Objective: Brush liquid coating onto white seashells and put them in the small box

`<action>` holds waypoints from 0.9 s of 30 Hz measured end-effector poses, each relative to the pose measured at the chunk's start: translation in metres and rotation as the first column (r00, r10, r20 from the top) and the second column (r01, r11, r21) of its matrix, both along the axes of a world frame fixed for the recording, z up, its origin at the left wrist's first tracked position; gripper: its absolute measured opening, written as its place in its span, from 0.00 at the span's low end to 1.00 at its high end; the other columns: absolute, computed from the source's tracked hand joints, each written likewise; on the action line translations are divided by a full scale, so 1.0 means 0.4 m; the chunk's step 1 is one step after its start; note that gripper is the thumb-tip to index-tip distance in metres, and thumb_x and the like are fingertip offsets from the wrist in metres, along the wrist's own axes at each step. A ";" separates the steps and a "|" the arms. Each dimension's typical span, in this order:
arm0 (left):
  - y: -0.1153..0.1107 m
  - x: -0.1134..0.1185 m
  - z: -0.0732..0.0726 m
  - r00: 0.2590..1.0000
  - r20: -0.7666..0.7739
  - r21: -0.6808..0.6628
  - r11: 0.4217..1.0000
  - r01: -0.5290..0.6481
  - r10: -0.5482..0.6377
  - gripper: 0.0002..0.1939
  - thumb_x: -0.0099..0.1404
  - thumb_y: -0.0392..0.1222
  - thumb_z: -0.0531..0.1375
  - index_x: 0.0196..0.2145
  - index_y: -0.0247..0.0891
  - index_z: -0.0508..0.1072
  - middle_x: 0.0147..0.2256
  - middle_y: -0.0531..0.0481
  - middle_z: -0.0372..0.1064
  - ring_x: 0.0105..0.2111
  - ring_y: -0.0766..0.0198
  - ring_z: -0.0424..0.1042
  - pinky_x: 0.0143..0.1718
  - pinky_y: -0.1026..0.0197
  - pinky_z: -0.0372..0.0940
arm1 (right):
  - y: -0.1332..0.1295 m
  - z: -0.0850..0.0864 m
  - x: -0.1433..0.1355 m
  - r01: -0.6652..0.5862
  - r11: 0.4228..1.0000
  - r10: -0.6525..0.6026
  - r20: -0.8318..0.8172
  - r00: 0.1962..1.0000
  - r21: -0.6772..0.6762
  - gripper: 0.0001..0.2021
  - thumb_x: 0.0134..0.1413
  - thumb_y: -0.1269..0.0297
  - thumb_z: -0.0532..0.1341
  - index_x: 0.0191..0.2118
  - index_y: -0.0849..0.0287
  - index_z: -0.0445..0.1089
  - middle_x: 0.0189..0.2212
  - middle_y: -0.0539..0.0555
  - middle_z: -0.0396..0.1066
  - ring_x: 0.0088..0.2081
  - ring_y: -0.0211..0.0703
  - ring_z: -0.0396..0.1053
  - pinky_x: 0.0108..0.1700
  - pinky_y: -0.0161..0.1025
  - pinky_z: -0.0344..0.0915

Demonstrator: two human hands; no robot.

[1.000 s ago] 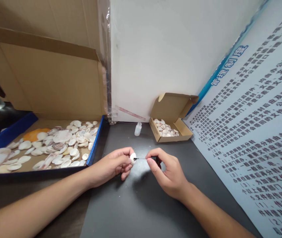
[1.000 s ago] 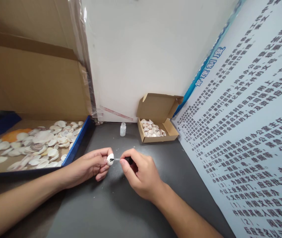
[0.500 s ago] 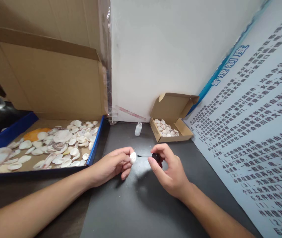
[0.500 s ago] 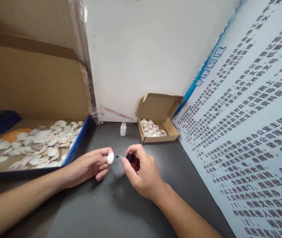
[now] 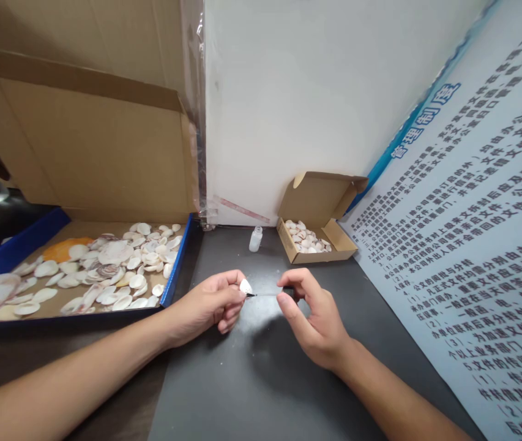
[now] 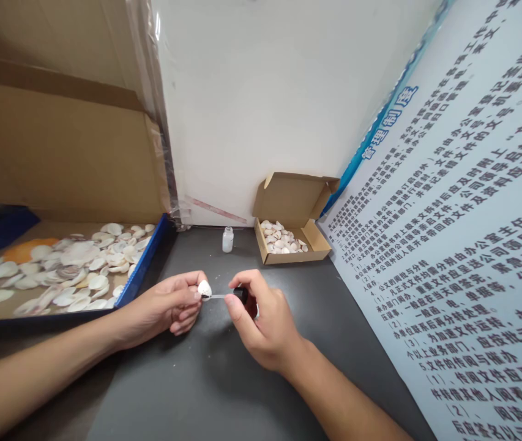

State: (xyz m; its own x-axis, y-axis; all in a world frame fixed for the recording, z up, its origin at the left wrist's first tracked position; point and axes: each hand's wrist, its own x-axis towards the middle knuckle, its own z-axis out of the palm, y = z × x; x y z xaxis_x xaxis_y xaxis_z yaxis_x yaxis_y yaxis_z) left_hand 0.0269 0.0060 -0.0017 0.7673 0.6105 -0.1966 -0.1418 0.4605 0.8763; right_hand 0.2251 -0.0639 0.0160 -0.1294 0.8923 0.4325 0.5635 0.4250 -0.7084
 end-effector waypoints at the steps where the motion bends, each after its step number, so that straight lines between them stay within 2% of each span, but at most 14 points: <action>1: 0.001 -0.001 0.000 1.000 0.015 -0.013 1.000 0.002 -0.002 0.12 0.61 0.42 0.63 0.31 0.38 0.62 0.16 0.63 0.56 0.14 0.75 0.55 0.18 0.71 0.53 | 0.000 0.000 0.000 0.004 1.000 -0.004 0.005 1.000 -0.006 0.04 0.61 0.66 0.57 0.42 0.55 0.62 0.20 0.43 0.59 0.21 0.35 0.61 0.24 0.32 0.58; 5: 0.005 -0.004 0.000 0.999 0.044 -0.053 0.999 0.004 -0.001 0.12 0.59 0.42 0.65 0.30 0.37 0.63 0.16 0.63 0.53 0.15 0.75 0.55 0.20 0.70 0.52 | 0.001 0.000 -0.001 0.041 0.999 -0.041 0.004 0.999 -0.013 0.05 0.60 0.65 0.59 0.41 0.55 0.62 0.20 0.43 0.60 0.21 0.35 0.60 0.24 0.32 0.58; 9: 0.008 -0.006 -0.001 0.999 0.052 -0.077 0.997 0.013 -0.009 0.11 0.60 0.41 0.64 0.29 0.38 0.64 0.15 0.62 0.51 0.15 0.74 0.54 0.21 0.69 0.52 | 0.000 0.002 0.000 0.005 1.000 -0.005 -0.005 1.000 -0.006 0.03 0.61 0.66 0.56 0.41 0.55 0.62 0.20 0.43 0.59 0.21 0.35 0.61 0.25 0.32 0.59; 13: 0.007 -0.008 0.000 0.998 0.060 -0.087 0.996 0.013 -0.008 0.09 0.61 0.40 0.63 0.29 0.38 0.65 0.16 0.61 0.52 0.16 0.74 0.55 0.21 0.69 0.52 | -0.002 0.002 0.001 0.027 0.999 -0.026 0.018 0.999 -0.030 0.05 0.59 0.65 0.59 0.40 0.55 0.62 0.20 0.43 0.59 0.21 0.35 0.59 0.24 0.33 0.57; 18: 0.006 -0.007 0.001 0.998 0.063 -0.091 0.996 0.002 0.004 0.08 0.62 0.39 0.62 0.29 0.38 0.65 0.16 0.61 0.52 0.16 0.73 0.54 0.21 0.68 0.52 | -0.003 0.002 0.000 -0.025 1.000 0.025 0.001 1.000 -0.016 0.03 0.63 0.66 0.54 0.41 0.55 0.63 0.20 0.43 0.58 0.22 0.36 0.60 0.26 0.33 0.58; 23: 0.005 -0.007 0.000 0.997 0.069 -0.091 0.996 -0.012 0.018 0.08 0.62 0.39 0.62 0.29 0.38 0.64 0.16 0.61 0.52 0.17 0.73 0.54 0.21 0.68 0.53 | 0.003 -0.001 0.000 0.049 0.998 -0.048 0.038 0.998 -0.050 0.03 0.61 0.63 0.57 0.39 0.55 0.63 0.21 0.44 0.60 0.22 0.36 0.60 0.25 0.33 0.56; 27: 0.005 -0.007 0.001 0.998 0.061 -0.083 0.996 -0.007 0.012 0.09 0.62 0.40 0.62 0.30 0.38 0.64 0.16 0.61 0.52 0.17 0.73 0.53 0.21 0.68 0.53 | 0.001 0.002 0.001 0.027 0.997 -0.025 0.044 0.999 -0.066 0.04 0.64 0.63 0.53 0.39 0.55 0.63 0.21 0.44 0.59 0.22 0.36 0.59 0.26 0.33 0.56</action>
State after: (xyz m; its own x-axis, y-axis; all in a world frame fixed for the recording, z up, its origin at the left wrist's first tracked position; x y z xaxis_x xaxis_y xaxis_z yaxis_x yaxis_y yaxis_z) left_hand 0.0242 0.0079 -0.0011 0.7735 0.6015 -0.1997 -0.1990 0.5297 0.8245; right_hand 0.2255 -0.0633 0.0168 -0.1228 0.9222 0.3667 0.6041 0.3626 -0.7096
